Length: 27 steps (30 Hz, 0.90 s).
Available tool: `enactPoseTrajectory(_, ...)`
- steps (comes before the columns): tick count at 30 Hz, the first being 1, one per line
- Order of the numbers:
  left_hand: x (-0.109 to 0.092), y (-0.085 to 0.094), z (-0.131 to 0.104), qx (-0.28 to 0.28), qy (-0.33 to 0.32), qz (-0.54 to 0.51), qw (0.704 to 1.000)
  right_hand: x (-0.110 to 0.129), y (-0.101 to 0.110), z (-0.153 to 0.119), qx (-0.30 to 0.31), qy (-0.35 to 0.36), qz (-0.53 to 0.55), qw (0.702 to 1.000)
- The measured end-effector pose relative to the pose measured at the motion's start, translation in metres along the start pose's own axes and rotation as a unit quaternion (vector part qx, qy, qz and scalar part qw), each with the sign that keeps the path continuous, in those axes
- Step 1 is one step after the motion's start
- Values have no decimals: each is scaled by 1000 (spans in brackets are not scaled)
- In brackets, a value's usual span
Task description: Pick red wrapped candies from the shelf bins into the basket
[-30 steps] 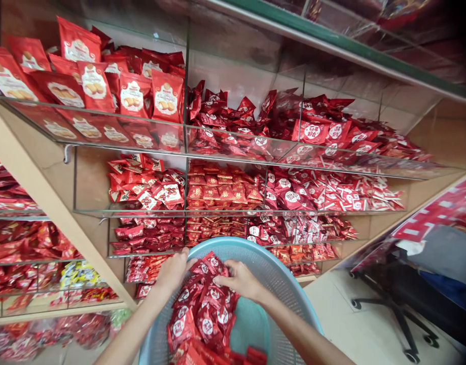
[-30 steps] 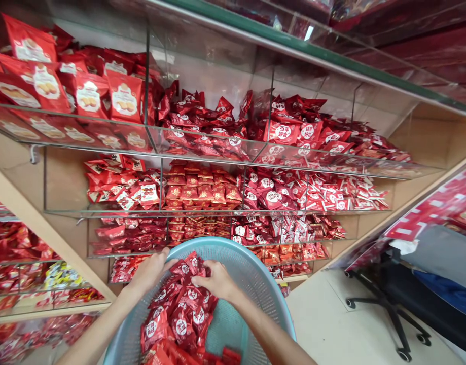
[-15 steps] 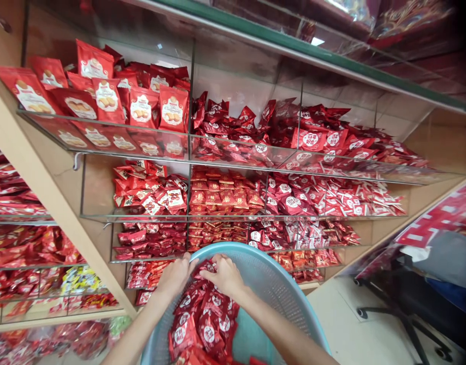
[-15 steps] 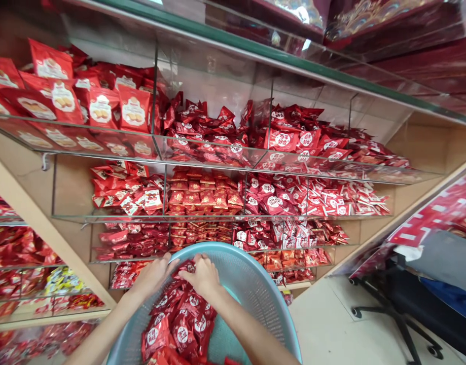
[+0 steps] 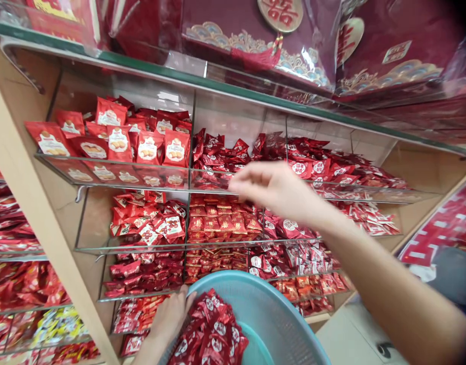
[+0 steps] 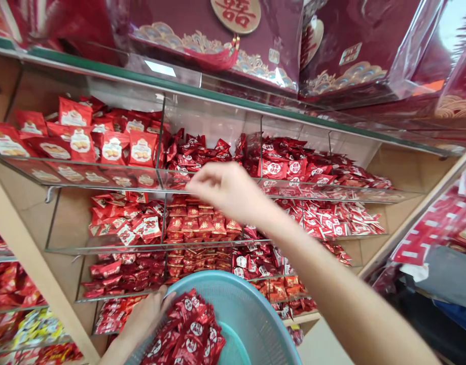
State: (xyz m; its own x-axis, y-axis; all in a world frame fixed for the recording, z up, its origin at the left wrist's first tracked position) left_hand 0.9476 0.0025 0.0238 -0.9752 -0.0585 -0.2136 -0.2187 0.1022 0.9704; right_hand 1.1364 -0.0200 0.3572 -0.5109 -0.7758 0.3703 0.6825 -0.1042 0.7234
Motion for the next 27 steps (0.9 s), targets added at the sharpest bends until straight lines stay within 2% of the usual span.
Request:
enactPoseTrajectory(2, 0, 1, 0, 4, 3, -7, 1000, -18, 29, 31, -49, -7, -110, 993)
enactPoseTrajectory(4, -1, 1, 0, 8, 9, -9, 1000, -47, 42, 56, -52, -52, -227, 971)
enactPoseTrajectory(6, -1, 1, 1, 6, 11, -7, 1000, -76, 42, 75, -10, -113, -311, 944)
enactPoseTrajectory(8, 0, -1, 2, 0, 7, -5, 1000, -93, 34, 87, 54, -139, -331, 932)
enactPoseTrajectory(10, 1, -4, 4, -7, 6, 2, 1000, -97, 27, 95, 102, -132, -329, 929)
enactPoseTrajectory(13, 3, -8, 6, -6, 12, 0, 1000, -91, 22, 102, 164, -124, -312, 927)
enactPoseTrajectory(17, 4, -9, 8, 9, 9, -26, 1000, -90, 26, 105, 248, -168, -192, 935)
enactPoseTrajectory(19, 4, -8, 8, 11, 9, -26, 1000, -96, 28, 105, 263, -176, -168, 934)
enactPoseTrajectory(24, 3, -8, 9, 18, 8, -35, 999, -108, 27, 106, 252, -130, -263, 922)
enactPoseTrajectory(27, 3, -7, 8, 24, 6, -47, 999, -108, 26, 107, 249, -117, -266, 924)
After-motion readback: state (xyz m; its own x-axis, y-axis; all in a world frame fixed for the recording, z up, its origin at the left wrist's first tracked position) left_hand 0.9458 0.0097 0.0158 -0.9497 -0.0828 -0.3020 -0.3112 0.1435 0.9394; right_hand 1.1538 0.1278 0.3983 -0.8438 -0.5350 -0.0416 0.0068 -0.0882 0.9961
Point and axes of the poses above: each hand's wrist, its own z-axis towards the middle knuckle, its own y-axis out of the back of the hand, x = y × z, the point moved 2 cm from there along z, towards the middle knuckle, and after that the axes turned 11 degrees about y, right-handed, at the moved point
